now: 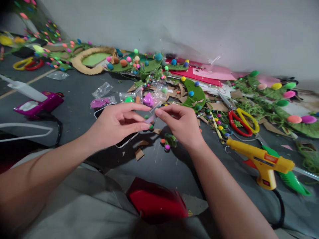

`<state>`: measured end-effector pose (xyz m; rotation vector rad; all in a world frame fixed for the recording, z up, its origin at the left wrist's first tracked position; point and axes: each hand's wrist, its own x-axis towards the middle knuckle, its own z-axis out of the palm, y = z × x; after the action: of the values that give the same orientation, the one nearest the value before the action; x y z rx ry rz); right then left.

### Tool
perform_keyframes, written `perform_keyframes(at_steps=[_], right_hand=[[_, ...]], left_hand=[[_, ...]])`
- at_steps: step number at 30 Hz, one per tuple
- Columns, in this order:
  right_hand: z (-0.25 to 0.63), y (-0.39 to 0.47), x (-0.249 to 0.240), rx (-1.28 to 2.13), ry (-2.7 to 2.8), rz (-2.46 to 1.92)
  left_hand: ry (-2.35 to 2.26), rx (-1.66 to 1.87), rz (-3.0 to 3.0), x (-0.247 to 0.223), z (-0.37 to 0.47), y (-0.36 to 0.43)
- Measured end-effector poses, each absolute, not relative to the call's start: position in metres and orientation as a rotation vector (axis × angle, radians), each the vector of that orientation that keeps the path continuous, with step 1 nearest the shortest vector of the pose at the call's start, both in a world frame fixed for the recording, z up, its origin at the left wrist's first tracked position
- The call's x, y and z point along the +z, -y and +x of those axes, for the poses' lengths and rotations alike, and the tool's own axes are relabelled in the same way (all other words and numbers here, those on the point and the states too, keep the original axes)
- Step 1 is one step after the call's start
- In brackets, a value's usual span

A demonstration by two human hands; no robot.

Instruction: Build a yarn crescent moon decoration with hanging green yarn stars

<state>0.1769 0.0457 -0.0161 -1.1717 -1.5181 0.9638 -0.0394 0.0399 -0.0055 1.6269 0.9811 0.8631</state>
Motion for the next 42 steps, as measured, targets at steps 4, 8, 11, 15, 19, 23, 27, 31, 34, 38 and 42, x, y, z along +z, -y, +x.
perform_keyframes(at_steps=[4, 8, 11, 15, 19, 23, 27, 31, 34, 38, 42], right_hand=[[0.180, -0.046, -0.016, 1.057, 1.496, -1.141], [0.172, -0.041, -0.017, 1.275, 1.624, -1.129], [0.168, -0.039, -0.016, 1.316, 1.632, -1.070], [0.172, -0.041, -0.014, 1.197, 1.598, -1.085], [0.179, -0.046, -0.017, 1.097, 1.489, -1.125], [0.180, -0.046, -0.016, 1.088, 1.473, -1.005], [0.173, -0.042, -0.015, 1.149, 1.662, -0.940], [0.169, -0.040, -0.019, 0.999, 1.757, -0.909], [0.169, -0.040, -0.023, 0.776, 1.872, -0.877], [0.170, -0.039, -0.025, 0.526, 2.044, -0.771], [0.173, -0.041, -0.022, 0.476, 2.109, -0.770]], left_hand=[[-0.923, 0.857, 1.522, -0.006, -0.040, -0.037], [-0.886, 0.855, 1.496, -0.006, -0.039, -0.037], [-0.944, 0.867, 1.573, -0.006, -0.039, -0.039], [-0.959, 0.865, 1.623, -0.004, -0.038, -0.040], [-0.937, 0.838, 1.561, -0.003, -0.038, -0.038], [-0.867, 0.812, 1.461, -0.006, -0.038, -0.036], [-0.863, 0.830, 1.427, -0.008, -0.038, -0.036], [-0.878, 0.854, 1.376, -0.004, -0.038, -0.037], [-0.905, 0.823, 1.341, -0.002, -0.039, -0.038], [-1.001, 0.791, 1.341, -0.003, -0.040, -0.042], [-0.991, 0.799, 1.312, -0.005, -0.040, -0.045]])
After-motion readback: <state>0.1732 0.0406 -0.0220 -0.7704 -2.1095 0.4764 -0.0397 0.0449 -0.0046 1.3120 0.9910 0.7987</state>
